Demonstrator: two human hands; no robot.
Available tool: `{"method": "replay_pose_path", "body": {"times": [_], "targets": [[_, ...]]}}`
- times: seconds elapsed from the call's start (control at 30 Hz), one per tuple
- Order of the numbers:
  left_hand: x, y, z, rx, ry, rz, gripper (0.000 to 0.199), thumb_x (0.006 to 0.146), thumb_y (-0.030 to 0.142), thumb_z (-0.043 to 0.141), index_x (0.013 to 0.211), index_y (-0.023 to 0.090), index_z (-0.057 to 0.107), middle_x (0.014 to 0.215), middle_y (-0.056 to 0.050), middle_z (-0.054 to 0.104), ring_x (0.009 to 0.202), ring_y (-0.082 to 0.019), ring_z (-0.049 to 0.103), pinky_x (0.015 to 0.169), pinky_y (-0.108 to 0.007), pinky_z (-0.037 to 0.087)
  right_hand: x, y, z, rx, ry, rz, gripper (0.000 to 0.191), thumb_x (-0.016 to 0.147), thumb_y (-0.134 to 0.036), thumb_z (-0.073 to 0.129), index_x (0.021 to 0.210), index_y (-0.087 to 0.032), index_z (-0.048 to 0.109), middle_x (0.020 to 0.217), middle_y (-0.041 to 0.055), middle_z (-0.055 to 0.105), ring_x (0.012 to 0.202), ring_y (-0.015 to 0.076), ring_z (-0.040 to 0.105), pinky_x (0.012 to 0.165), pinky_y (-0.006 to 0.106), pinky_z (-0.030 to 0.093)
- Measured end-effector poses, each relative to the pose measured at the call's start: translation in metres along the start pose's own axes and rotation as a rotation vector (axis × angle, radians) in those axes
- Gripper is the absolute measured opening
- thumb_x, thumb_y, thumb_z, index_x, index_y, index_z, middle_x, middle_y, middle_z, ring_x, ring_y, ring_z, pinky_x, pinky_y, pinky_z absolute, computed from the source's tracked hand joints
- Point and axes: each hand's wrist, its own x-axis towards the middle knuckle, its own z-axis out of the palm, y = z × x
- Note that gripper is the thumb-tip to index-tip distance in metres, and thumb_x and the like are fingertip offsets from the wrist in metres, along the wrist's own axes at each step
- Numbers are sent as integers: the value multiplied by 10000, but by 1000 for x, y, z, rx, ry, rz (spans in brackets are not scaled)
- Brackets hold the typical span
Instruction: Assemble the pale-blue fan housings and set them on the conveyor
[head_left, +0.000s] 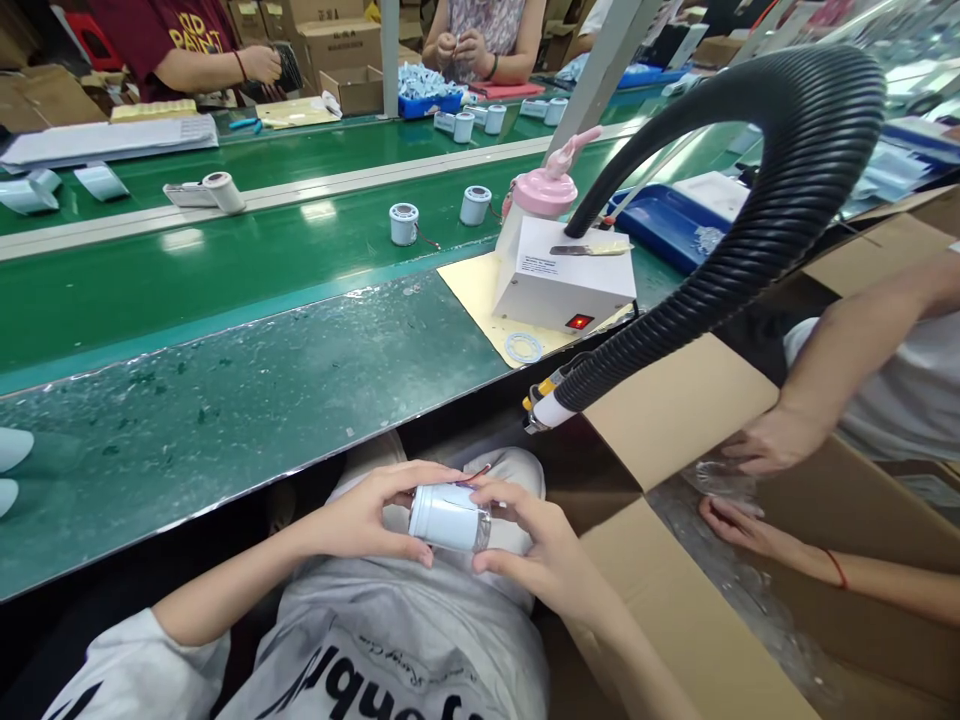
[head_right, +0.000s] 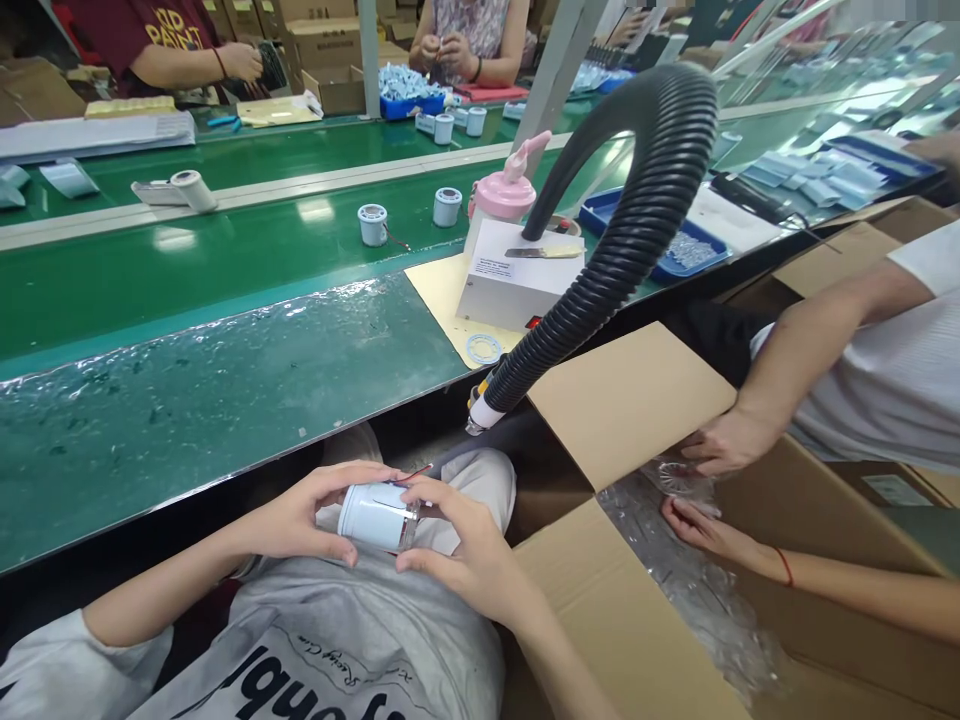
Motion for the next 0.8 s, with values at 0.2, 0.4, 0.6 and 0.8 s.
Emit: {"method": "replay_pose_path", "body": {"times": [0.2, 0.4, 0.6, 0.8], "targets": [[-2, 2, -1, 144, 6, 63, 730, 767, 422, 860, 1435, 297, 594, 1508, -123, 587, 1410, -346, 520, 1193, -537, 381, 2, -8, 2, 189, -16, 146, 469, 816, -533, 828, 1128, -238, 641, 1142, 91, 725, 1001, 264, 749, 909, 381, 631], [-2, 3, -1, 179, -4, 56, 707, 774, 419, 853, 1425, 307, 602, 1510, -120, 587, 1414, -342, 521, 1200, -545, 375, 2, -9, 5, 315, -27, 279, 522, 791, -578, 826, 1131, -240, 619, 994, 63, 712, 895, 236, 723, 791, 339, 618], [-4, 2, -2, 199, -8, 99, 713, 792, 397, 844, 1449, 323, 575, 1527, -118, 568, 1416, -335, 521, 1196, -528, 386, 4, -4, 9, 487, -16, 370, 550, 778, -645, 810, 1078, -233, 602, 906, 9, 634, 699, 142, 612, 603, 234, 525], [-5, 0, -3, 209, -14, 111, 725, 791, 372, 849, 1457, 329, 566, 1538, -123, 555, 1417, -344, 520, 1195, -532, 386, 7, -2, 17, 678, -41, 440, 560, 771, -673, 797, 1005, -231, 545, 826, -31, 597, 627, 132, 649, 555, 245, 596]]}}
